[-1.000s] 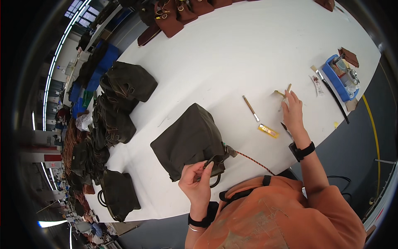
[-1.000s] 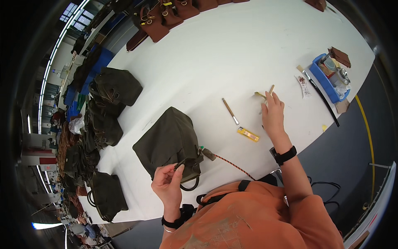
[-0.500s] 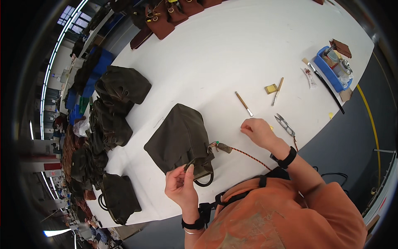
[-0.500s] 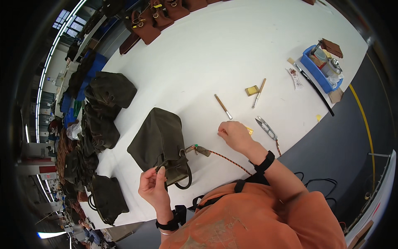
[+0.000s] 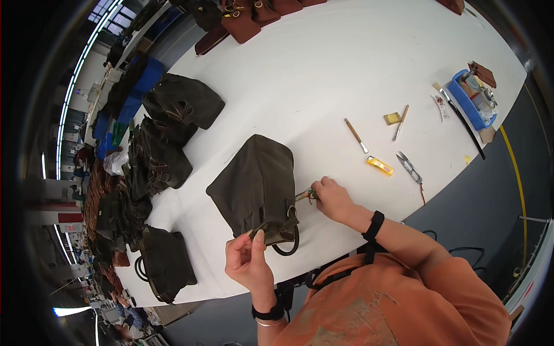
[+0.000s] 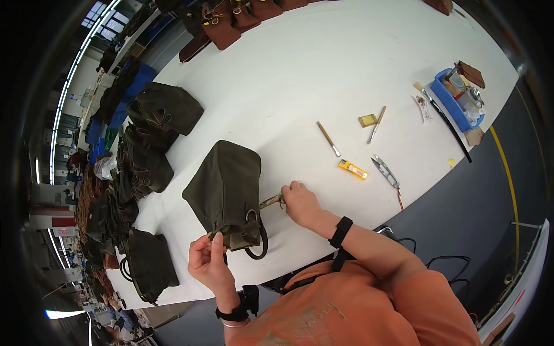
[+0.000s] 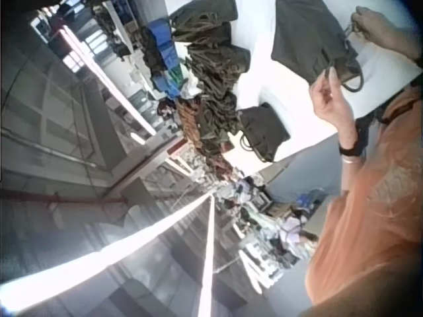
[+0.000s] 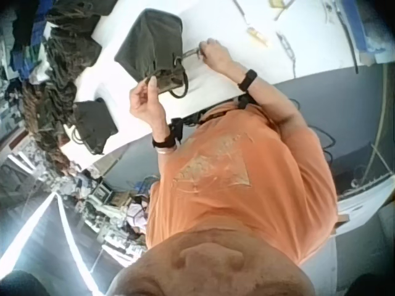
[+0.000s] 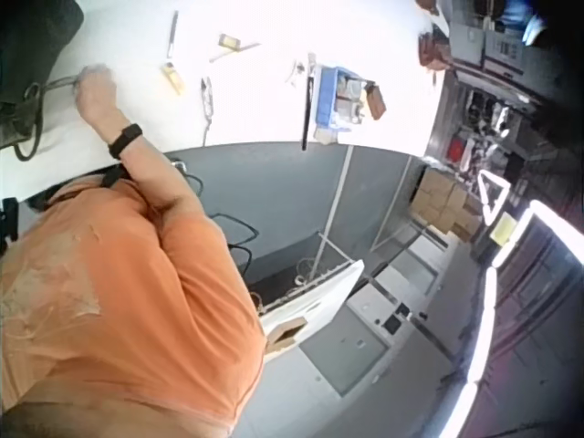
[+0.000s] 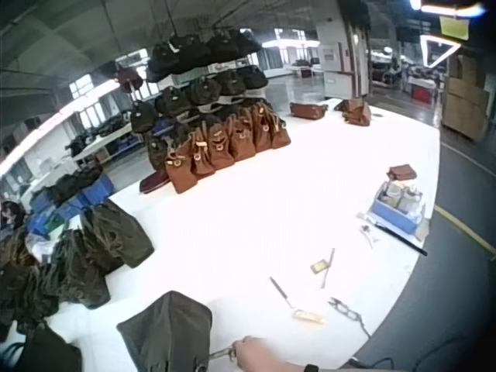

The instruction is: The person repairs a green canvas bag by applying a substance to the zipper area using a small brush and a wooden block. They then use a colorful tool to manipulate the zipper slider and test the mechanism. Finally, they wipe the exterior of the bag with a sponge-like block.

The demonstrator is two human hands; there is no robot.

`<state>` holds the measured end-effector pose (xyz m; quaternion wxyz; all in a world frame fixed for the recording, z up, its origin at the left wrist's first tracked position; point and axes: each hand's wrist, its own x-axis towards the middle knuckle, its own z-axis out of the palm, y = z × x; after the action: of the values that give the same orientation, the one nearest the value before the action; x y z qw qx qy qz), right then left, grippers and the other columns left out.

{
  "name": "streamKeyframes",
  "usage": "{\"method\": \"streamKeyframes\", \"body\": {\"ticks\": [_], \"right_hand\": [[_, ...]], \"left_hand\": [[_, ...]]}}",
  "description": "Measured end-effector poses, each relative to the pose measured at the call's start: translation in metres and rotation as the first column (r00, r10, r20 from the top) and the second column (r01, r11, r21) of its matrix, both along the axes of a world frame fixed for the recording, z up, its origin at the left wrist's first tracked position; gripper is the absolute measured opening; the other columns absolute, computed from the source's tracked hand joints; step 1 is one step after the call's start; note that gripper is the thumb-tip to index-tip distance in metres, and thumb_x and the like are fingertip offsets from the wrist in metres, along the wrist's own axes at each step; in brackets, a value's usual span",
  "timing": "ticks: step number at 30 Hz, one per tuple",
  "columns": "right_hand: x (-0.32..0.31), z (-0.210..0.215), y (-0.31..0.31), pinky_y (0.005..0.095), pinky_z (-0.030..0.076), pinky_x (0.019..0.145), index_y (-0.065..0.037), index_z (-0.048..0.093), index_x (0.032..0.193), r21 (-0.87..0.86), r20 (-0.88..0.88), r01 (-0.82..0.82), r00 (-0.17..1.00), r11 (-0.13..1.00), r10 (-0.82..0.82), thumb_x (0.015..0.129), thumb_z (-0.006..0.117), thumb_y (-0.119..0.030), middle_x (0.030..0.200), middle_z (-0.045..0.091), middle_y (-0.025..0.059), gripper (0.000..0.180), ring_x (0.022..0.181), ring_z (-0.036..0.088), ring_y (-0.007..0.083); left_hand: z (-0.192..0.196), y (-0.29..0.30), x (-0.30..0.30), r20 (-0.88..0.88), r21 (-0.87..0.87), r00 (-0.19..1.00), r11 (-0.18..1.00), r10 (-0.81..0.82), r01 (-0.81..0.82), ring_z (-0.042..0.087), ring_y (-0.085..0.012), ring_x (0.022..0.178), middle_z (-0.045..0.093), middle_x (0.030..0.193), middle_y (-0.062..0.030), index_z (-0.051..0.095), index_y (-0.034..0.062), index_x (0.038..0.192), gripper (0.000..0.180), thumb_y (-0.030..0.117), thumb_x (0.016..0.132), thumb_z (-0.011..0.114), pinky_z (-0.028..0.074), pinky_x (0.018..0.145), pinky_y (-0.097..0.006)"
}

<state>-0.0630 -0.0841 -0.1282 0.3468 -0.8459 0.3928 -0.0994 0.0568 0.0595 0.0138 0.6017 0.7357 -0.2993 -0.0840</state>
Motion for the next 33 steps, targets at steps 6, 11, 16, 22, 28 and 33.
{"method": "streamKeyframes", "body": {"ticks": [6, 11, 16, 22, 28, 33], "right_hand": [[-0.022, 0.011, -0.029, 0.0428, 0.048, 0.081, 0.001, 0.059, 0.11, 0.124, 0.193, 0.206, 0.955, 0.971, -0.227, 0.078, 0.062, -0.009, 0.102, 0.059, 0.0178, 0.034, 0.095, 0.058, 0.0354], [-0.01, 0.007, -0.042, 0.0435, 0.042, 0.086, 0.0, 0.061, 0.108, -0.504, 0.062, 0.216, 0.975, 0.836, -0.215, 0.077, 0.065, -0.009, 0.106, 0.059, 0.0127, 0.033, 0.103, 0.054, 0.0307], [0.042, 0.016, 0.018, 0.0411, 0.042, 0.083, -0.004, 0.065, 0.099, -0.202, -0.139, -0.206, 0.974, 0.957, 0.18, 0.075, 0.067, -0.008, 0.104, 0.058, 0.0104, 0.023, 0.103, 0.052, 0.0291], [0.038, -0.008, 0.03, 0.0406, 0.05, 0.081, -0.005, 0.065, 0.091, -0.051, -0.016, -0.248, 0.969, 0.968, 0.247, 0.078, 0.068, -0.012, 0.095, 0.062, 0.0132, 0.015, 0.095, 0.059, 0.0323], [-0.039, 0.055, -0.007, 0.0333, 0.049, 0.058, -0.001, 0.06, 0.115, 0.259, -0.071, 0.039, 0.997, 0.965, -0.021, 0.079, 0.06, -0.002, 0.064, 0.061, 0.0085, 0.036, 0.059, 0.061, 0.0217], [-0.075, 0.096, -0.03, 0.0268, 0.05, 0.063, -0.006, 0.051, 0.133, 0.536, 0.275, 0.061, 0.931, 0.842, -0.242, 0.08, 0.058, 0.0, 0.076, 0.067, 0.0067, 0.053, 0.069, 0.064, 0.0146]], "left_hand": [[0.005, 0.025, 0.012, -0.003, 0.0, 0.997, 0.997, 0.073, -0.073, 0.055, -0.0056, 0.059, 0.062, 0.072, -0.002, 0.063, -0.0004, 0.09, 0.012, 0.002, 0.083, 0.072, 0.044, 0.057, -0.018], [-0.001, 0.046, 0.019, -0.04, -0.011, 0.998, 0.999, 0.039, -0.039, 0.057, -0.0066, 0.064, 0.058, 0.082, -0.0016, 0.065, -0.0012, 0.09, 0.013, -0.001, 0.081, 0.074, 0.045, 0.057, -0.018], [-0.005, 0.05, 0.022, -0.08, -0.036, 0.997, 0.999, 0.004, -0.007, 0.057, -0.0065, 0.065, 0.059, 0.083, -0.002, 0.065, -0.0012, 0.089, 0.013, -0.002, 0.081, 0.074, 0.047, 0.058, -0.019], [-0.005, 0.056, 0.028, -0.044, -0.035, 0.998, 0.998, -0.051, 0.049, 0.058, -0.0066, 0.066, 0.059, 0.082, -0.0022, 0.064, -0.0014, 0.091, 0.014, -0.005, 0.08, 0.072, 0.049, 0.06, -0.019], [-0.005, 0.038, 0.022, -0.119, -0.117, 0.986, 0.987, -0.121, 0.107, 0.057, -0.0064, 0.067, 0.059, 0.084, -0.004, 0.068, -0.0025, 0.091, 0.014, -0.003, 0.079, 0.075, 0.048, 0.059, -0.019], [-0.005, 0.009, 0.011, -0.098, -0.114, 0.979, 0.979, -0.179, 0.167, 0.057, -0.0052, 0.066, 0.059, 0.083, -0.0039, 0.068, -0.0036, 0.091, 0.012, -0.003, 0.08, 0.074, 0.047, 0.056, -0.018]]}}
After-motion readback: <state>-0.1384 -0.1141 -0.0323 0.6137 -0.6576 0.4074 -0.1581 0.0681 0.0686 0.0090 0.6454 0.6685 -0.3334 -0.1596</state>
